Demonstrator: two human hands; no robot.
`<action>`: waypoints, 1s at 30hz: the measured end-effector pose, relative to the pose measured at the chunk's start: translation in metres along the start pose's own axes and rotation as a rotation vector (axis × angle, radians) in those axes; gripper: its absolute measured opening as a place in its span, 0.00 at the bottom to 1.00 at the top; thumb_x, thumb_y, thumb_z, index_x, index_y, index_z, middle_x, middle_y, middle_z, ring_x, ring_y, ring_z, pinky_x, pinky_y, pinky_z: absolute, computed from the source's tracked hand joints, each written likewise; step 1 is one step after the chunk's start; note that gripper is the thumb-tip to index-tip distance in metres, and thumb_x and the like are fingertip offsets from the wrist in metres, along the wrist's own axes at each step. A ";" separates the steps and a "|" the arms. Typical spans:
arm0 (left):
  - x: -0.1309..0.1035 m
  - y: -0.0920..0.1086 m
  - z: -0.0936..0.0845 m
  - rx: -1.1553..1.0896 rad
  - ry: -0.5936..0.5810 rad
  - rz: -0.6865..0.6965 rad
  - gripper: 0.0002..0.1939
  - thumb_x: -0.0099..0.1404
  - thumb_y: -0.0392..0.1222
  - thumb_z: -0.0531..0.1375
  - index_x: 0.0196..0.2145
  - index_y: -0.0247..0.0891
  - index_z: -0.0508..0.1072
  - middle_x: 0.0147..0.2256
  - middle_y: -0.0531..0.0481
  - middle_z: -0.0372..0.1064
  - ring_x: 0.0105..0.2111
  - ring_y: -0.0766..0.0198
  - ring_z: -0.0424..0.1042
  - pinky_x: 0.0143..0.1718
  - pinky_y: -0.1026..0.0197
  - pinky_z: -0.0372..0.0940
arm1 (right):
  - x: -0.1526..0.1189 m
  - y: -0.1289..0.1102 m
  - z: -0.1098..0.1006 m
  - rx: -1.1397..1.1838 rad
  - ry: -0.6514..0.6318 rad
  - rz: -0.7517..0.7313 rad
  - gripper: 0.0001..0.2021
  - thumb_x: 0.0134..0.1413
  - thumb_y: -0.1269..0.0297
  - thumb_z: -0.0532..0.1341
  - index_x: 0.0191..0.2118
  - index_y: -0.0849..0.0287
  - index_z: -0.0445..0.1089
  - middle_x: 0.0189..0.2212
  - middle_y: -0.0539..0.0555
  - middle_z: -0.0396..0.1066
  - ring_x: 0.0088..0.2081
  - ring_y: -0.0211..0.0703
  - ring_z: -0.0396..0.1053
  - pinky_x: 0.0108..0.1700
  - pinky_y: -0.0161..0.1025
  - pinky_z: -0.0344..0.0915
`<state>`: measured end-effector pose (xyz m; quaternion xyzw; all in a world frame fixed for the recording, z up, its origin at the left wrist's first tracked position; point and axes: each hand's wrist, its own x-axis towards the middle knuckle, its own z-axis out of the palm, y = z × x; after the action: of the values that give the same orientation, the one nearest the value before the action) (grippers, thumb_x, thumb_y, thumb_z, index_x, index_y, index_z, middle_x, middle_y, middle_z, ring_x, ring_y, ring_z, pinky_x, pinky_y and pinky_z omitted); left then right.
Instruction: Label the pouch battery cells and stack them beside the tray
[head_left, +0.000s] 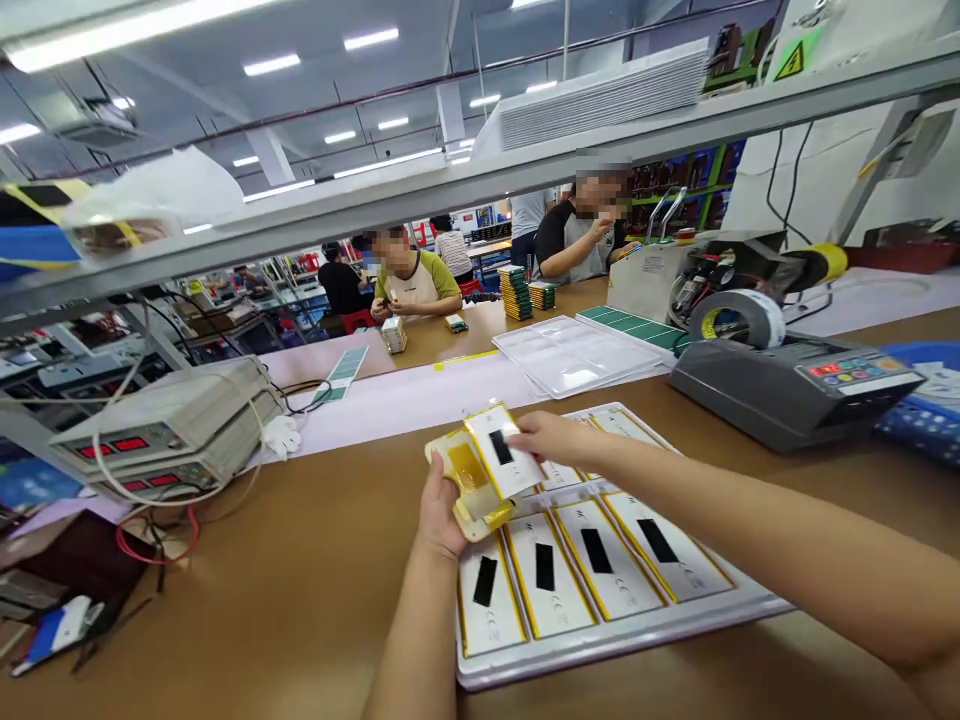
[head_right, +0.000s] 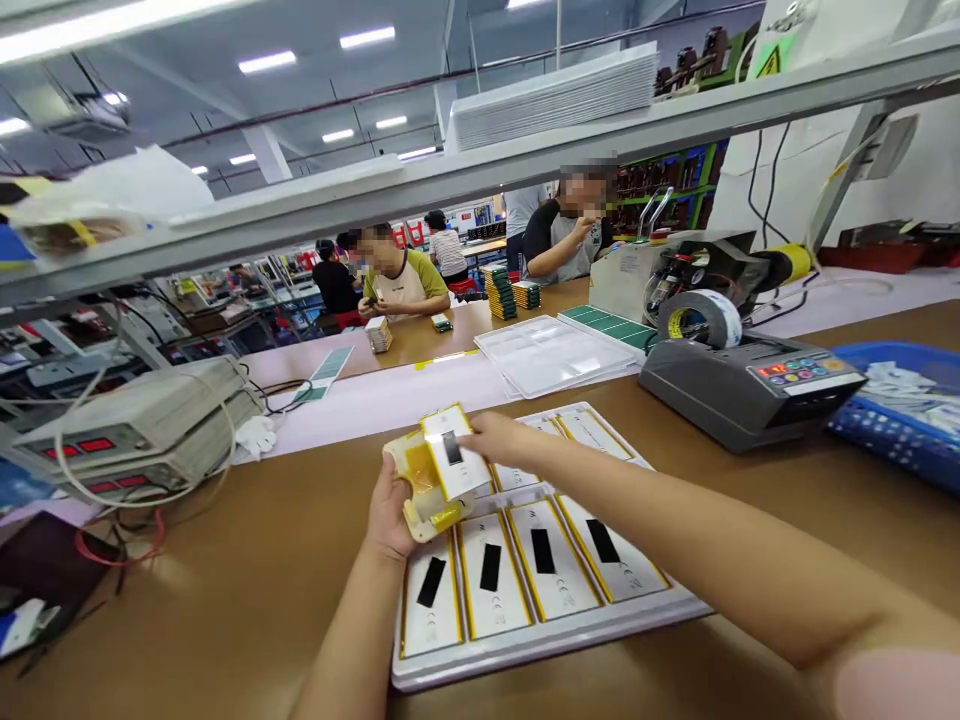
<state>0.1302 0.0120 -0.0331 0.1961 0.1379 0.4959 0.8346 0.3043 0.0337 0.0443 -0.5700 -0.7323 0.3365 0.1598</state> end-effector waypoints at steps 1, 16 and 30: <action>0.000 0.001 0.000 0.009 0.008 0.027 0.26 0.58 0.56 0.48 0.48 0.35 0.63 0.39 0.42 0.68 0.41 0.54 0.67 0.45 0.49 0.58 | 0.011 -0.015 0.015 -0.120 0.007 -0.037 0.12 0.51 0.61 0.50 0.34 0.63 0.66 0.30 0.55 0.70 0.27 0.36 0.63 0.26 0.31 0.57; 0.004 0.010 -0.010 -0.048 -0.059 0.134 0.32 0.55 0.61 0.48 0.49 0.36 0.62 0.42 0.39 0.67 0.44 0.50 0.65 0.43 0.45 0.59 | -0.030 0.112 -0.106 -1.026 0.214 0.347 0.11 0.50 0.70 0.49 0.35 0.62 0.67 0.37 0.60 0.70 0.36 0.48 0.67 0.30 0.37 0.57; 0.007 0.010 -0.010 -0.013 0.073 0.158 0.31 0.51 0.63 0.50 0.43 0.35 0.67 0.36 0.38 0.69 0.36 0.49 0.68 0.39 0.42 0.62 | -0.013 0.143 -0.092 -0.921 0.131 0.330 0.19 0.56 0.57 0.43 0.34 0.61 0.68 0.33 0.60 0.70 0.35 0.49 0.68 0.32 0.39 0.60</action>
<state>0.1217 0.0245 -0.0371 0.1825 0.1491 0.5681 0.7885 0.4692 0.0675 0.0166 -0.7097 -0.6935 -0.0377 -0.1183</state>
